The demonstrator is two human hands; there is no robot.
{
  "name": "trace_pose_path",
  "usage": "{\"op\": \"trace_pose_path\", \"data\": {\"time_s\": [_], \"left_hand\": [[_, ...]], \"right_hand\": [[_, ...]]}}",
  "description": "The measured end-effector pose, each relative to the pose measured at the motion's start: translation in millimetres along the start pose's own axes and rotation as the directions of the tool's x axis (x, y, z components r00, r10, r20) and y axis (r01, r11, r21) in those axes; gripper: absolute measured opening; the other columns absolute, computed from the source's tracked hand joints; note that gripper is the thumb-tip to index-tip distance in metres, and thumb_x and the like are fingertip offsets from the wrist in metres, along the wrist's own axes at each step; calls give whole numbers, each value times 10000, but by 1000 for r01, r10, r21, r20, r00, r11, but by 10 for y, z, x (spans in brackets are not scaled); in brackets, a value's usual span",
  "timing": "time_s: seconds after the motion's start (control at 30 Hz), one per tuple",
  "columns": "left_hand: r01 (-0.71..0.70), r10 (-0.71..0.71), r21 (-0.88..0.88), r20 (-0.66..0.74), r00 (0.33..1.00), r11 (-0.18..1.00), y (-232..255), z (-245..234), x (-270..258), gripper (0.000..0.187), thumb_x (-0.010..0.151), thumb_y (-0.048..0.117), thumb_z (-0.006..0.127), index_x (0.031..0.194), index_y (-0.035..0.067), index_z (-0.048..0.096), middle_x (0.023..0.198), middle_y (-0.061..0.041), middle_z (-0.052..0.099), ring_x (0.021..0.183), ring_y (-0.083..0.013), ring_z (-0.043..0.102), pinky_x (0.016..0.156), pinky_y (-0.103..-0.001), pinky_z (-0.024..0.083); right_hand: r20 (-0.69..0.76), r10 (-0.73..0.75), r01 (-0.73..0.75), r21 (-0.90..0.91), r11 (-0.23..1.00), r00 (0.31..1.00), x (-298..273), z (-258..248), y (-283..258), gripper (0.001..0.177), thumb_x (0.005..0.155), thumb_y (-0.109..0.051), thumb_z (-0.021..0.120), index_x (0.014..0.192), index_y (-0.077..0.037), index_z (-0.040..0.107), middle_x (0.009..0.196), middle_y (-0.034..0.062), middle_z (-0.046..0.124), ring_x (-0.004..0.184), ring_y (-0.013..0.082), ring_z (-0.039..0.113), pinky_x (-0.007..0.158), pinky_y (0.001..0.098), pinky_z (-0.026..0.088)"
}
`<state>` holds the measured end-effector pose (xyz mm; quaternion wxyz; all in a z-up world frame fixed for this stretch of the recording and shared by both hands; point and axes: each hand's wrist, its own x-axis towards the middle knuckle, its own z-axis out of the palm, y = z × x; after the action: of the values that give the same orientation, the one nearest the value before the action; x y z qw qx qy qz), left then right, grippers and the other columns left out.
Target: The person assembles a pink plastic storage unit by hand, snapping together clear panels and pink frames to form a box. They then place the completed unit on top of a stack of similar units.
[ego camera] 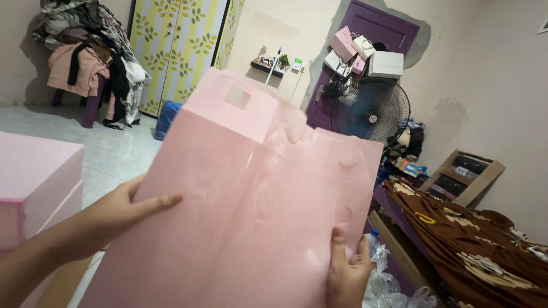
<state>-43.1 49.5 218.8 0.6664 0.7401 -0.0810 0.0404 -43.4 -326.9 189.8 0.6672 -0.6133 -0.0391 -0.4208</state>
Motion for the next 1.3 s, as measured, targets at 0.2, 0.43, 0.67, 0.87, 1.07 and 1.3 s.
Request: {"op": "trace_pose_path", "data": {"time_s": [0.2,0.43,0.67,0.87,1.07,1.3], "left_hand": [[-137,134,-82,-37,990,987,360,105,439,562,849,325,729,1360,115,625,1128,-96,775,927,-172,729,772,-347,602],[-98,100,-77,29,995,992,322,26,634,491,872,325,727,1304,99,671,1093,-71,782,895,-144,729,751,-331,598],[-359,350,-222,-81,933,906,61,-150,692,454,923,261,633,1343,88,631,1134,-33,760,953,-90,708,786,-288,598],[-451,439,-72,-133,888,890,-163,-354,679,409,953,247,635,1313,53,645,1130,-41,773,982,-83,700,818,-271,573],[-226,200,-163,-159,967,960,-215,-617,713,451,909,299,636,1312,97,627,1061,-69,772,885,-117,728,733,-299,589],[-351,327,-88,-209,922,932,-443,-655,688,442,919,271,652,1324,96,624,1088,-39,766,921,-94,711,799,-276,581]], "right_hand": [[90,130,-127,-31,991,987,315,166,33,404,943,-208,667,1257,43,622,1144,144,740,1002,189,687,846,307,538],[33,49,-49,-6,999,998,512,278,33,495,1026,-379,503,1330,11,532,1099,133,709,972,231,678,808,358,574],[64,-18,28,-159,987,998,353,519,170,482,1046,-343,540,1347,33,554,1091,132,675,919,188,655,793,338,533],[164,278,-293,69,954,946,366,756,177,466,1027,-364,361,1266,-31,583,1056,76,731,924,171,715,787,312,577],[162,-31,57,-154,986,986,256,861,365,485,1127,-344,368,1291,63,574,1073,184,648,886,240,628,747,360,529],[237,132,-168,138,976,963,83,1035,349,442,1023,-324,318,1261,-48,567,1068,106,717,891,176,735,764,308,605]]}}
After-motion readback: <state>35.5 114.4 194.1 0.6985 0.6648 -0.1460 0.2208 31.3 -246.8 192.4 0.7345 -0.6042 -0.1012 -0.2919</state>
